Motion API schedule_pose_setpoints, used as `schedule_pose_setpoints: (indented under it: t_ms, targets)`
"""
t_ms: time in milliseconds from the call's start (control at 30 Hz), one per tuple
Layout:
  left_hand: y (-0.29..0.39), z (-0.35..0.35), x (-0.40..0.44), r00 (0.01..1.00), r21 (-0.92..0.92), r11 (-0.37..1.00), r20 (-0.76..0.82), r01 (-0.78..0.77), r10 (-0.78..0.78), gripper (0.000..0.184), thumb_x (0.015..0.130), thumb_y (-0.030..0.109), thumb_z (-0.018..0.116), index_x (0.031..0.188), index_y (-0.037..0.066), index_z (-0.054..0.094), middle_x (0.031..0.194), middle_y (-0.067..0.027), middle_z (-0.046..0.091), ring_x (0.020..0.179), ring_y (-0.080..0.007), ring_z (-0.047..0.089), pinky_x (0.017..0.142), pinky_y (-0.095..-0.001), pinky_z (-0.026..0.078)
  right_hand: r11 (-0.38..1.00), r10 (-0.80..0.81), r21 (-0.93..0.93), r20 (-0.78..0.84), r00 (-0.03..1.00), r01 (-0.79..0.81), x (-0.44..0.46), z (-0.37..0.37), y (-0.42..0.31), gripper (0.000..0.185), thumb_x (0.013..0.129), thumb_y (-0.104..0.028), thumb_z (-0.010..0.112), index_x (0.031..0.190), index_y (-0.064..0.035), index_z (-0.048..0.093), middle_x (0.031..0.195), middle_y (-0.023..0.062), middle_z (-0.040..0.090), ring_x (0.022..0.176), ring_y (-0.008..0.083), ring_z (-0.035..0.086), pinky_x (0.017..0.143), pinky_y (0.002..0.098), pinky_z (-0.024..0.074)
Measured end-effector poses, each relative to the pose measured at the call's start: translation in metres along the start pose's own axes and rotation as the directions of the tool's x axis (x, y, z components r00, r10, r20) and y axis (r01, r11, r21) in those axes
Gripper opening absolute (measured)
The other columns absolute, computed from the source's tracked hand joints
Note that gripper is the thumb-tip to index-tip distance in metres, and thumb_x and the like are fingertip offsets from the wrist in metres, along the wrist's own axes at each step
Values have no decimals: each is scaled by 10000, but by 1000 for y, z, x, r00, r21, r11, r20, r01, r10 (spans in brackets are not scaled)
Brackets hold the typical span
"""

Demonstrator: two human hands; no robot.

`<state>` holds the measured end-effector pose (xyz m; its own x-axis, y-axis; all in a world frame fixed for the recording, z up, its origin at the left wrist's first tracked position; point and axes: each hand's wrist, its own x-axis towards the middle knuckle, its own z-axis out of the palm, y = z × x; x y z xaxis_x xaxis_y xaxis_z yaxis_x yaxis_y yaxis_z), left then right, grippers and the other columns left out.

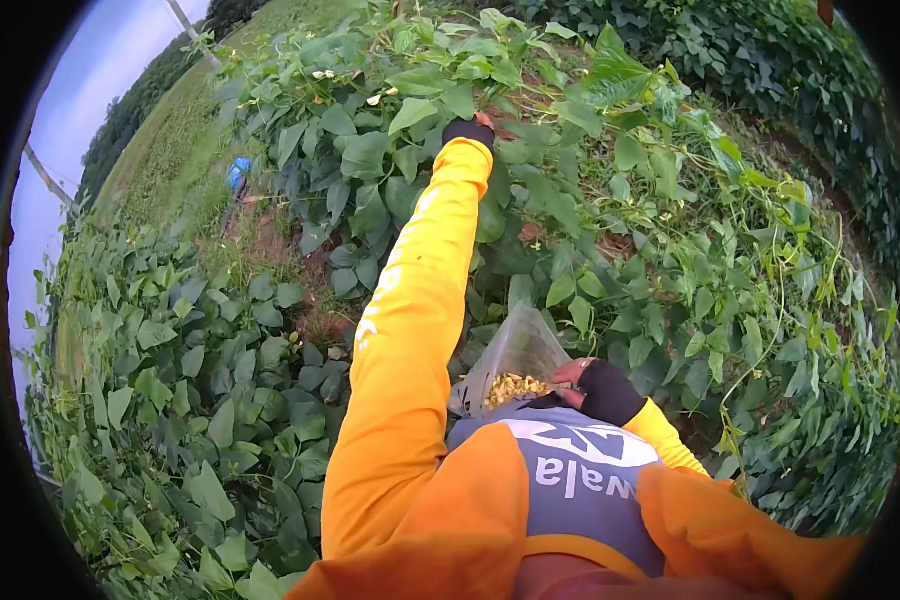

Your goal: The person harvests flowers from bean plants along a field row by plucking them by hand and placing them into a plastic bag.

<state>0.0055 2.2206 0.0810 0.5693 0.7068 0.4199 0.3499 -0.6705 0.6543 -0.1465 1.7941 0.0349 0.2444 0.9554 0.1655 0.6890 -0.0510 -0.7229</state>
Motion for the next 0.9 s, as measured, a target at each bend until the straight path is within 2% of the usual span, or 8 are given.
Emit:
schedule_pose_setpoints:
  t_ms: [100,167,300,400,500,600,767,900]
  targets:
    - [-29,28,22,999,-239,970,-24,37,-44,106,796,109,611,881,65,656,752,-92,645,664,-209,609,619,-323,481,1000,12,-25,-37,999,-13,19,11,-12,194,775,-142,641,951,-58,645,981,109,637,946,279,587,860,366,451]
    - [-9,-13,-3,988,-363,926,146,102,-51,123,788,33,596,895,44,656,713,-78,628,575,-164,578,568,-296,470,999,22,-25,-41,999,-23,32,16,-17,187,776,-140,639,943,-56,647,978,106,638,942,278,588,856,365,452]
    - [-29,-55,-17,947,-268,955,254,-127,197,282,789,-7,583,1068,34,593,727,-75,615,562,-134,566,522,-271,457,999,-31,-38,-60,998,28,58,24,-28,206,772,-121,637,964,-49,629,953,101,639,909,291,594,817,368,462]
    - [-11,-124,-84,835,-565,786,537,252,118,189,822,22,584,1010,8,597,767,-49,621,641,-104,580,571,-225,476,999,-16,-30,-36,999,15,76,24,-34,193,773,-119,632,953,-49,628,964,108,634,907,296,591,797,371,467]
    - [-38,-148,-173,639,-526,814,719,246,272,104,823,27,596,918,4,630,788,-43,629,678,-97,581,617,-240,479,1000,-24,-1,-138,990,25,92,27,-23,197,773,-116,628,960,-54,627,965,116,629,898,295,591,779,366,471]
    - [-70,-159,-247,467,-352,921,794,-168,389,149,718,9,564,810,67,667,822,-119,650,802,-270,624,734,-343,488,998,65,10,-177,982,-65,109,27,-18,219,761,-79,637,980,-71,633,951,115,627,879,275,597,770,346,472]
    - [-124,-162,-306,416,-79,871,855,-485,309,200,781,252,558,826,96,674,886,-140,636,901,-309,589,779,-405,459,999,50,-3,-100,994,-51,143,32,-12,206,771,-87,639,976,-69,632,944,105,627,898,266,598,779,335,467]
    - [-122,-188,-311,460,75,967,887,-241,46,185,787,246,583,820,77,652,890,-121,637,842,-320,581,757,-399,454,1000,0,-9,-37,999,-1,177,46,-12,211,766,-88,646,975,-73,632,935,96,626,893,252,599,780,326,468]
